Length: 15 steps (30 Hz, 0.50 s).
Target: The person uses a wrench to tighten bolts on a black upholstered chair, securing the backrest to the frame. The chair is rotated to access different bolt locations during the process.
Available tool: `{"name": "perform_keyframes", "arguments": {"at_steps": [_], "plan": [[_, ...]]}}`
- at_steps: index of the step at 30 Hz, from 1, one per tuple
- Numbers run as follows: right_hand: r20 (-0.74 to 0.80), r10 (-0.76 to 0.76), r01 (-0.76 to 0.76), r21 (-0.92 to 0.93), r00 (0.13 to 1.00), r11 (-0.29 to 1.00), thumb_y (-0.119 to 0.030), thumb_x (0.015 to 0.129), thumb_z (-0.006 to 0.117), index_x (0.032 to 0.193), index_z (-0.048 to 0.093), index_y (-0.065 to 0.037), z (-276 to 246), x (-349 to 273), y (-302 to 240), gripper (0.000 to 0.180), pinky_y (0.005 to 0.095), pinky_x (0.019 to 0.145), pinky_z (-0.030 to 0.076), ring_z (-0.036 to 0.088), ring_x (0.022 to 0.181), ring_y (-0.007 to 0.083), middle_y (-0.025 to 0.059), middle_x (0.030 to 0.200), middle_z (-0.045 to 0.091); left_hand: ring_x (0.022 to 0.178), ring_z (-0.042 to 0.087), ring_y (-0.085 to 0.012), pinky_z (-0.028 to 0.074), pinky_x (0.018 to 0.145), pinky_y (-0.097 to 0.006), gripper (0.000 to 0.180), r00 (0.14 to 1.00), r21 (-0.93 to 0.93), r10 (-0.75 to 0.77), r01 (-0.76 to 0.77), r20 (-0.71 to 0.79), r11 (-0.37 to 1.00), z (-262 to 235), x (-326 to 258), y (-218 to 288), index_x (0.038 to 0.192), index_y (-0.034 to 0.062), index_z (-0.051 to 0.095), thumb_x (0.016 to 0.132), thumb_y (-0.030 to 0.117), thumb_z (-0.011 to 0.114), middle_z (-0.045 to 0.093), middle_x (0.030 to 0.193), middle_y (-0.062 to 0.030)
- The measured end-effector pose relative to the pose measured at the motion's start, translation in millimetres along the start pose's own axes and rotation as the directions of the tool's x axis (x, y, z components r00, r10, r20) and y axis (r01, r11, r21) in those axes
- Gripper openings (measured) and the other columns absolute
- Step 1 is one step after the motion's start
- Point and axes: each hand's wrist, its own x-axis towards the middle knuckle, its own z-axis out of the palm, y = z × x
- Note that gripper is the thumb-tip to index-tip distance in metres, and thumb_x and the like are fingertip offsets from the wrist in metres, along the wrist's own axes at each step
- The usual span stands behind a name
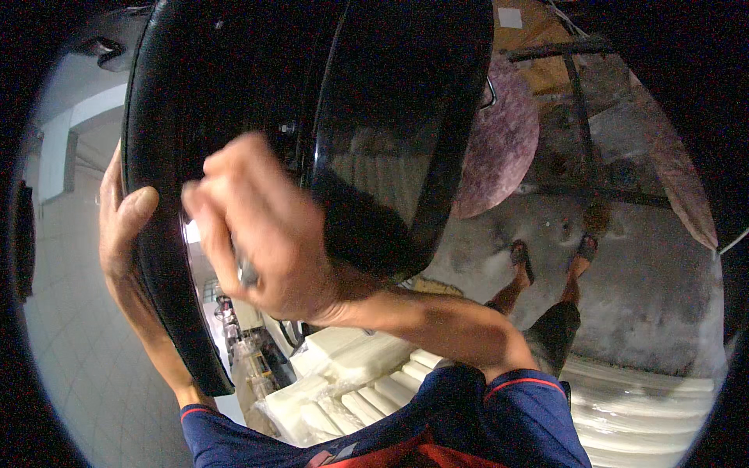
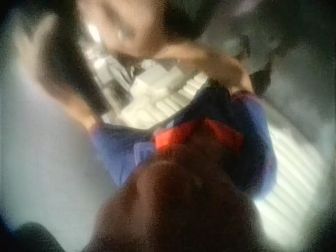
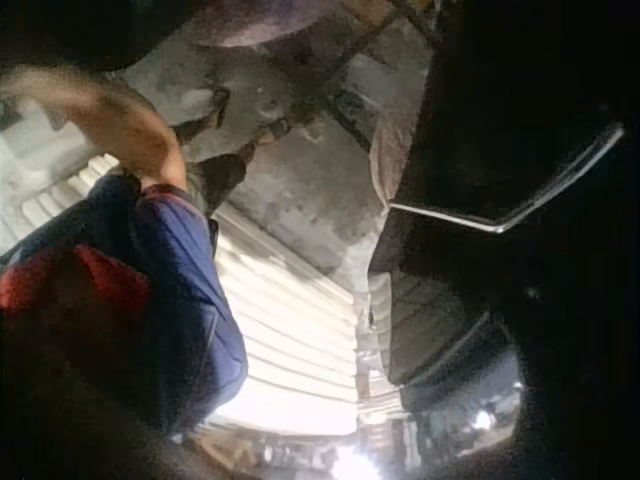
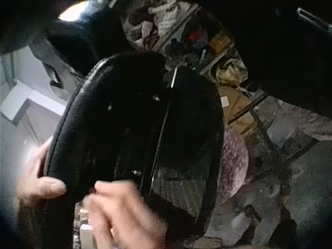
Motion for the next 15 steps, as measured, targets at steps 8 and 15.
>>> {"name": "perform_keyframes", "arguments": {"at_steps": [8,15], "plan": [[0.255,0.696,-0.741,0.239,0.672,0.628,-0.013,0.101,0.059,0.083,0.07,0.009,-39,126,17,0.03,0.0293,0.057,0.061,0.074,0.061,0.0239,0.0179,0.07,0.071,0.107,0.072,-0.0325,0.057,0.098,-0.039,0.093,0.996,-0.003,0.071,-0.071,-0.056,0.997,7,3,-1,0.141,-0.013,0.051,0.072,0.039,0.084,0.067,0.122,-0.027],[-0.018,0.354,-0.333,0.3,0.935,0.894,-0.003,0.099,0.063,0.08,0.063,0.003,-10,39,-1,0.02,0.0353,0.058,0.051,0.067,0.063,0.026,0.0136,0.073,0.062,0.106,0.072,-0.0336,0.057,0.098,-0.04,0.093,0.991,-0.053,-0.013,0.006,-0.131,0.999,18,-2,14,0.141,-0.0125,0.051,0.07,0.039,0.083,0.067,0.122,-0.0272]]}}
